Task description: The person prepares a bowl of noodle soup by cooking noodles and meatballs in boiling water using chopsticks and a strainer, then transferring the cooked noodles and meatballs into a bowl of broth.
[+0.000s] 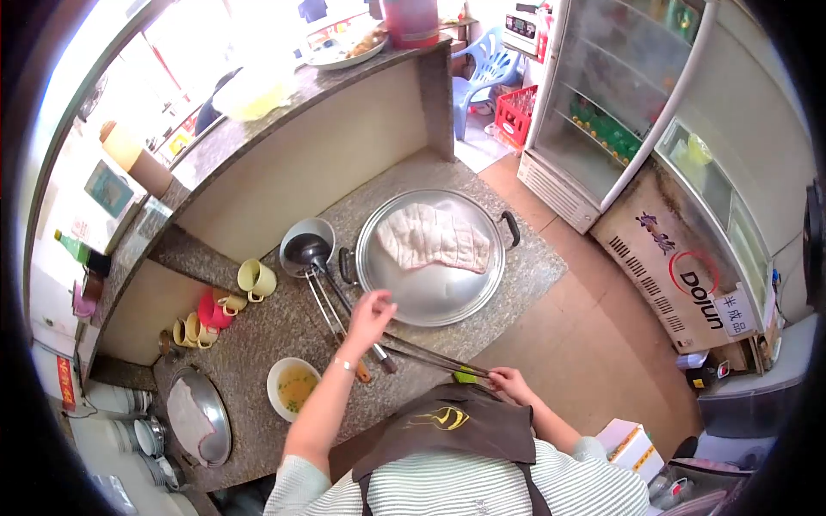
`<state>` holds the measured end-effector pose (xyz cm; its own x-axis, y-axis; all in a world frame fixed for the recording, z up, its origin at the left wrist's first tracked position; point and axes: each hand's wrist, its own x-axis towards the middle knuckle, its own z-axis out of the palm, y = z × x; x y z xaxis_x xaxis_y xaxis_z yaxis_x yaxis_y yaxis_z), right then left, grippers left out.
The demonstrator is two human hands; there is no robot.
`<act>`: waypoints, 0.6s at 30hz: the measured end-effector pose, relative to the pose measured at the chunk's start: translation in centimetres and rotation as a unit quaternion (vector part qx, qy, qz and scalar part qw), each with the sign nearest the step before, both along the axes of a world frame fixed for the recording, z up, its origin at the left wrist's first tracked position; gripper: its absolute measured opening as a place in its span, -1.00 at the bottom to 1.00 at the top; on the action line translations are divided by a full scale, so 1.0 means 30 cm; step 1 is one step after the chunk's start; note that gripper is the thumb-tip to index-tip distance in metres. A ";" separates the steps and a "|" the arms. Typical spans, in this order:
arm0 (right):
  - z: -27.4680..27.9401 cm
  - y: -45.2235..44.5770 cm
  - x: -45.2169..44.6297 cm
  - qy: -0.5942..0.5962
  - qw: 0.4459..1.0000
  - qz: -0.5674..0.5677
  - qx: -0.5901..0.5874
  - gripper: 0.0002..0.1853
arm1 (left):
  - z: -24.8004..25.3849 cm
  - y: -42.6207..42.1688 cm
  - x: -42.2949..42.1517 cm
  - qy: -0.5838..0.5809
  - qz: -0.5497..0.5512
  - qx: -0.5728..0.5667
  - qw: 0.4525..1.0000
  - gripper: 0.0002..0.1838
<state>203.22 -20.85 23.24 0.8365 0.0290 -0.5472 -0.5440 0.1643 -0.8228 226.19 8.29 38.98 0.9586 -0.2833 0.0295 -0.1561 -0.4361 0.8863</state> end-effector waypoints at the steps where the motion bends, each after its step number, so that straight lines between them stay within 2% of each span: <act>1: 0.010 -0.069 -0.007 0.020 0.998 -0.064 0.008 -0.77 | 0.024 -0.081 0.076 -0.055 -0.013 0.044 0.997 -0.64; 2: 0.016 -0.138 -0.021 0.042 0.991 -0.127 0.015 -0.80 | 0.025 -0.157 0.156 -0.072 -0.034 0.100 0.992 -0.59; 5: 0.039 -0.346 -0.077 0.014 0.976 -0.200 -0.089 -0.83 | -0.037 -0.350 0.349 -0.097 -0.075 0.197 0.973 -0.32; 6: 0.051 -0.416 -0.095 0.004 0.968 -0.216 -0.128 -0.83 | -0.088 -0.390 0.402 -0.094 -0.078 0.198 0.973 -0.32; 8: 0.114 -0.545 -0.132 0.012 0.953 -0.263 -0.152 -0.85 | -0.161 -0.464 0.486 -0.110 -0.109 0.371 0.916 -0.29; 9: 0.147 -0.599 -0.152 0.005 0.944 -0.303 -0.133 -0.86 | -0.076 -0.515 0.469 -0.028 -0.086 0.405 0.910 -0.28; 11: 0.148 -0.699 -0.206 -0.028 0.918 -0.390 -0.067 -0.90 | -0.124 -0.515 0.505 -0.050 -0.078 0.378 0.921 -0.35; 12: 0.160 -0.723 -0.211 -0.056 0.885 -0.463 0.017 -0.92 | -0.114 -0.514 0.504 -0.060 -0.071 0.358 0.929 -0.39; 14: 0.186 -0.733 -0.188 -0.083 0.866 -0.484 0.091 -0.93 | -0.091 -0.521 0.504 -0.065 -0.066 0.351 0.932 -0.42; 16: 0.200 -0.733 -0.144 -0.074 0.883 -0.461 0.054 -0.93 | -0.054 -0.513 0.515 -0.066 -0.059 0.343 0.935 -0.44; 17: 0.211 -0.737 -0.121 -0.069 0.900 -0.431 0.013 -0.93 | -0.030 -0.499 0.535 -0.115 -0.050 0.333 0.934 -0.44; 18: 0.247 -0.746 -0.097 -0.089 0.887 -0.453 -0.002 -0.93 | 0.001 -0.477 0.542 -0.159 -0.041 0.323 0.932 -0.44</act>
